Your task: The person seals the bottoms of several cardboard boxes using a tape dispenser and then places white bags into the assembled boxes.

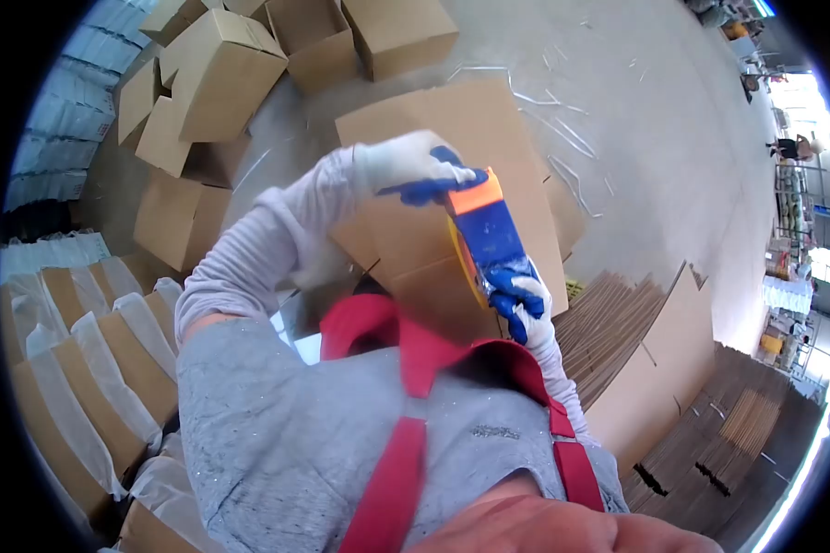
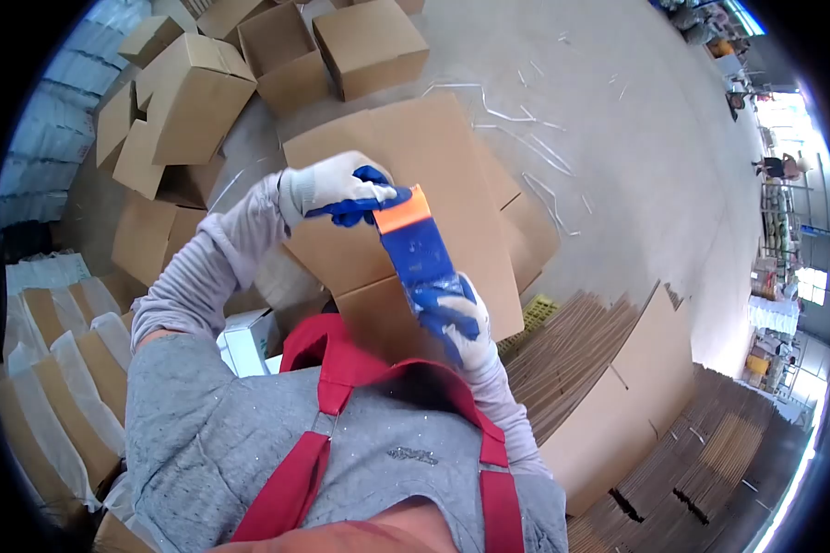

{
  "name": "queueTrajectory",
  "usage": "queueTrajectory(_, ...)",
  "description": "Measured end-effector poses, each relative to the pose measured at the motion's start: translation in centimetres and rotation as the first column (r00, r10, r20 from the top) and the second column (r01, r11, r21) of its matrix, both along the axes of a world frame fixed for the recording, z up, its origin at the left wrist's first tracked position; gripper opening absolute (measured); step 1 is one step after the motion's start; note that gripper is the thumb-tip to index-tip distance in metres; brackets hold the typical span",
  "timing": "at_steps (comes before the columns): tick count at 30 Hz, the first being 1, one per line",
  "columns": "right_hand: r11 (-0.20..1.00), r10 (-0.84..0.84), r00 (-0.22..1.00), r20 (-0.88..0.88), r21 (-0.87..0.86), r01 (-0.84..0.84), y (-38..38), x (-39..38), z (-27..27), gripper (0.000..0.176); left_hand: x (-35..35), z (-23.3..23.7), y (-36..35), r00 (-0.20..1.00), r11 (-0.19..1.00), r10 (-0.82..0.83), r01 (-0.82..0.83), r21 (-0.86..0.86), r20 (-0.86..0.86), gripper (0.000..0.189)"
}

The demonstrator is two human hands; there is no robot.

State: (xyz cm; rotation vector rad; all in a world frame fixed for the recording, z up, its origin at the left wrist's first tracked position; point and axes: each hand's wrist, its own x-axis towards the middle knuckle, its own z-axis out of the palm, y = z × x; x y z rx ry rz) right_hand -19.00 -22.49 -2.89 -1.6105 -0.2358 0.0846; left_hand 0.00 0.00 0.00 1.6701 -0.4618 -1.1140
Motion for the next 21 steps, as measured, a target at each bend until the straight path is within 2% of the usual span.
queueTrajectory(1, 1.000, 0.015, 1.000, -0.024, 0.011, -0.015, -0.7, -0.1, 0.1, 0.025, -0.5, -1.4, -0.4, 0.986, 0.984, 0.078, -0.099, -0.145, -0.148, 0.042)
queueTrajectory(2, 1.000, 0.013, 1.000, 0.014, 0.004, -0.013, -1.0, 0.0, 0.1, 0.024, -1.0, -4.2, -0.9, 0.927, 0.958, 0.131, -0.210, -0.197, -0.353, 0.038)
queueTrajectory(3, 0.998, 0.013, 1.000, 0.028, 0.065, -0.015, 1.0, 0.6, 0.1, 0.024, -1.8, -3.4, 0.9, 0.885, 0.903, 0.176, -0.320, -0.288, -0.431, 0.033)
queueTrajectory(5, 0.998, 0.012, 0.999, 0.034, 0.055, -0.014, 1.1, 1.0, 0.5, 0.026, -1.9, -7.2, 0.9, 0.876, 0.849, 0.165, -0.360, -0.387, -0.453, 0.028)
queueTrajectory(6, 0.998, 0.013, 0.999, 0.029, 0.055, -0.015, 1.0, 1.3, 1.0, 0.026, -1.2, -5.1, 0.4, 0.876, 0.915, 0.308, -0.379, -0.136, -0.372, 0.021)
queueTrajectory(7, 1.000, 0.016, 1.000, 0.000, 0.016, -0.016, 1.0, 1.9, 1.5, 0.027, 0.3, -4.5, 0.3, 0.976, 0.974, 0.214, -0.216, -0.062, -0.034, 0.015)
queueTrajectory(8, 1.000, 0.019, 0.999, -0.037, -0.013, -0.019, 1.3, 2.3, 2.1, 0.028, 0.9, -2.5, 0.4, 0.909, 0.966, 0.251, -0.259, -0.020, 0.332, 0.012)
queueTrajectory(9, 0.998, -0.002, 0.998, -0.063, -0.062, -0.002, 1.9, 2.9, 2.8, 0.031, 3.5, -5.2, 0.6, 0.525, 0.974, 0.225, -0.139, -0.178, 0.821, 0.015)
queueTrajectory(10, 0.999, -0.052, 0.988, -0.148, -0.006, 0.052, 2.7, 3.2, 4.2, 0.032, 5.5, -3.2, 0.8, 0.425, 0.985, 0.049, -0.170, 0.026, 0.904, 0.019)
queueTrajectory(11, 0.993, -0.097, 0.968, -0.230, 0.041, 0.110, 3.2, 3.7, 5.3, 0.032, 8.4, -3.7, 1.1, 0.286, 0.977, 0.067, -0.213, -0.004, 0.956, 0.024)
queueTrajectory(12, 0.992, -0.116, 0.966, -0.231, 0.026, 0.126, 3.3, 4.1, 5.7, 0.033, 11.6, -4.1, 1.6, 0.240, 0.946, 0.035, -0.320, 0.046, 0.970, 0.024)
queueTrajectory(13, 0.989, -0.142, 0.963, -0.229, 0.009, 0.148, 3.1, 4.5, 5.8, 0.033, 13.8, -3.8, 1.9, 0.342, 0.874, -0.047, -0.440, 0.204, 0.939, 0.025)
queueTrajectory(14, 0.994, -0.108, 0.970, -0.216, -0.032, 0.104, 2.7, 5.0, 5.8, 0.034, 15.0, -4.7, 1.5, 0.580, 0.788, -0.217, -0.370, 0.491, 0.785, 0.026)
queueTrajectory(15, 0.993, -0.115, 0.969, -0.217, -0.037, 0.110, 3.0, 5.2, 5.8, 0.034, 15.8, -6.3, 1.0, 0.769, 0.647, -0.339, -0.227, 0.728, 0.542, 0.027)
queueTrajectory(17, 0.987, -0.162, 0.947, -0.277, -0.047, 0.155, 3.4, 5.4, 5.5, 0.036, 17.1, -14.7, 1.3, 0.809, 0.729, -0.331, -0.108, 0.676, 0.486, 0.034)
queueTrajectory(18, 0.990, -0.141, 0.964, -0.226, -0.021, 0.140, 2.9, 5.3, 5.2, 0.036, 18.1, -18.3, 1.8, 0.806, 0.726, -0.342, -0.101, 0.680, 0.484, 0.034)
queueTrajectory(19, 0.989, -0.146, 0.963, -0.225, -0.016, 0.146, 3.0, 5.1, 5.1, 0.036, 19.3, -21.4, 2.6, 0.819, 0.521, -0.450, -0.085, 0.849, 0.357, 0.035)
queueTrajectory(21, 0.984, -0.102, 0.955, -0.278, 0.110, 0.137, 2.9, 5.3, 5.0, 0.037, 19.6, -19.1, 3.0, 0.819, 0.264, -0.528, -0.094, 0.960, 0.225, 0.037)
